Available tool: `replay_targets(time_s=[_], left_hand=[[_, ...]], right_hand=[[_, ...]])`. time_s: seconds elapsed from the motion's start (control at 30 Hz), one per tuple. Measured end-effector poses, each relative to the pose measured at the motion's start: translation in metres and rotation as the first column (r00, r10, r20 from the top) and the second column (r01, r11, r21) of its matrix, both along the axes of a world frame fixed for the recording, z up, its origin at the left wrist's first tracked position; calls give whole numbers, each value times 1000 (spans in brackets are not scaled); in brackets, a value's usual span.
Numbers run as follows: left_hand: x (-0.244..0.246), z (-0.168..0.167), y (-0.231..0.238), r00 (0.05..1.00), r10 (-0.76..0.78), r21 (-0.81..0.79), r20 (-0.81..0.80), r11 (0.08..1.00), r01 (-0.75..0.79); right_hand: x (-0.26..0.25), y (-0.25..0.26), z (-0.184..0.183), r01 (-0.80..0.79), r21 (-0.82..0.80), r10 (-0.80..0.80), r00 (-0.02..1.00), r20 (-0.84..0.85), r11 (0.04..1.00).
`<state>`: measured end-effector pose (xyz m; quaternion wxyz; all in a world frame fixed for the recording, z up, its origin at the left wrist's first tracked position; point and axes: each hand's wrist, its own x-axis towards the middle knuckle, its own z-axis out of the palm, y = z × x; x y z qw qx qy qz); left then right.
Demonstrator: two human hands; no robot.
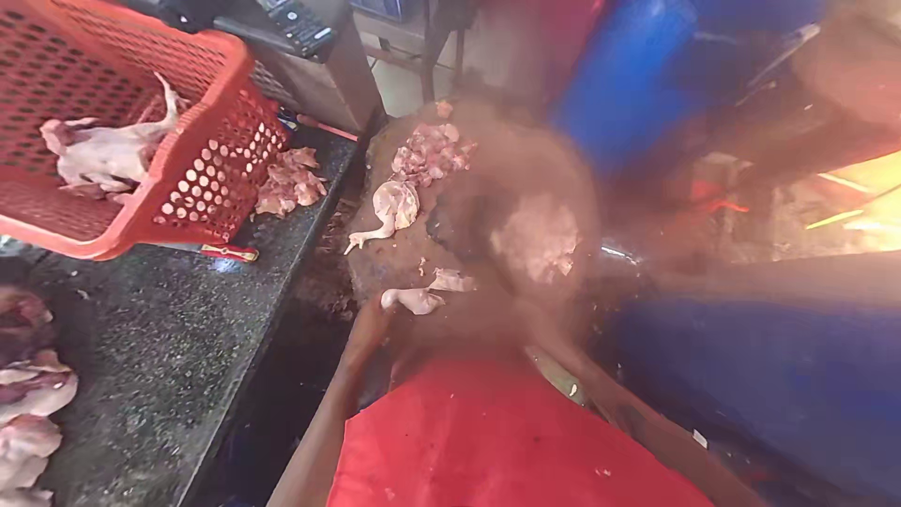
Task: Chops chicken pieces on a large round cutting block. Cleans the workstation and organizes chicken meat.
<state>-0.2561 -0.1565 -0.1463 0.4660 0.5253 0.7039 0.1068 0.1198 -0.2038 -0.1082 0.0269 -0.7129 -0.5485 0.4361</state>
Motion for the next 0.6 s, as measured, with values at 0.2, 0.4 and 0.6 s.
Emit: replay_targets(time_s=[0.2,0.4,0.6], left_hand=[[14,14,-24,944,-99,-155,316,976,154],[43,10,-44,876,-289,-185,387,906,381],[44,9,-44,898,-271,-198,347,915,352]], right_hand=[[-41,-12,44,21,171,31,955,-295,985],[-81,-4,82,-11,491,204,917,-342,871],[-64,3,2,-181,-76,177,983,-53,981]])
